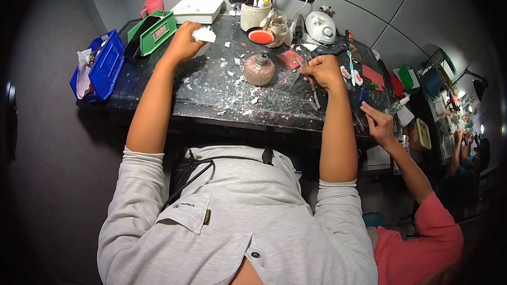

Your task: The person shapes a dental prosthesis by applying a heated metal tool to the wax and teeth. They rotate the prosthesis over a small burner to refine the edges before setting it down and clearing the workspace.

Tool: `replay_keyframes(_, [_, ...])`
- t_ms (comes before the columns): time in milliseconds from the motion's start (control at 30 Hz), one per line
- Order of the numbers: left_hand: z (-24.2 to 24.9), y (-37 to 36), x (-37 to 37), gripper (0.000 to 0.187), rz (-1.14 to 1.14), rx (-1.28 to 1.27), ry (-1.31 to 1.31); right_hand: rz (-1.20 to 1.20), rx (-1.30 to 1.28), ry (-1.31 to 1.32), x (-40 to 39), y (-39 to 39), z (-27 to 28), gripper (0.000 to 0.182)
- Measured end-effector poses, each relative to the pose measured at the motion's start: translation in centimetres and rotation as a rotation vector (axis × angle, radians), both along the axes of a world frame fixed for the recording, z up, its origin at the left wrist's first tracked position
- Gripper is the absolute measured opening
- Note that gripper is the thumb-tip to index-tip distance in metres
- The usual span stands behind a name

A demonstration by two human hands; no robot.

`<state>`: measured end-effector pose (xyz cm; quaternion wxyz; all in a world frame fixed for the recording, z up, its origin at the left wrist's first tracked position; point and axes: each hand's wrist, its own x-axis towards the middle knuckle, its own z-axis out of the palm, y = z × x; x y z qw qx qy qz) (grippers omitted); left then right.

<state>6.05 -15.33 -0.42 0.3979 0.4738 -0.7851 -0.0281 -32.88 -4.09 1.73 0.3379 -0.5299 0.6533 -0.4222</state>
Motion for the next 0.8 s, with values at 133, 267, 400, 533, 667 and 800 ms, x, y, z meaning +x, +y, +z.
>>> replay_keyframes(133, [0.5,0.5,-0.2,0.036,0.009,0.058,-0.002,-0.021,0.010,0.150,-0.5,-1.0,-1.2,0.021])
replay_keyframes(267, [0.4,0.4,-0.2,0.035,0.000,0.054,0.000,-0.048,-0.022,0.110,-0.2,-2.2,-2.2,0.028])
replay_keyframes(400, [0.4,0.3,-0.2,0.034,0.000,0.061,-0.013,-0.135,-0.037,0.288,1.3,-3.0,-2.6,0.022])
replay_keyframes(533, [0.0,0.0,0.0,0.035,-0.006,0.028,-0.003,-0.064,0.049,0.352,1.6,-3.1,-2.1,0.028])
replay_keyframes(667, [0.0,-0.1,0.1,0.037,-0.010,0.012,-0.015,-0.053,0.005,0.427,1.6,-2.6,-2.0,0.032])
replay_keyframes(800, [0.2,0.3,-0.2,0.033,0.009,0.035,-0.010,-0.078,-0.017,0.542,1.8,-1.7,-1.4,0.024])
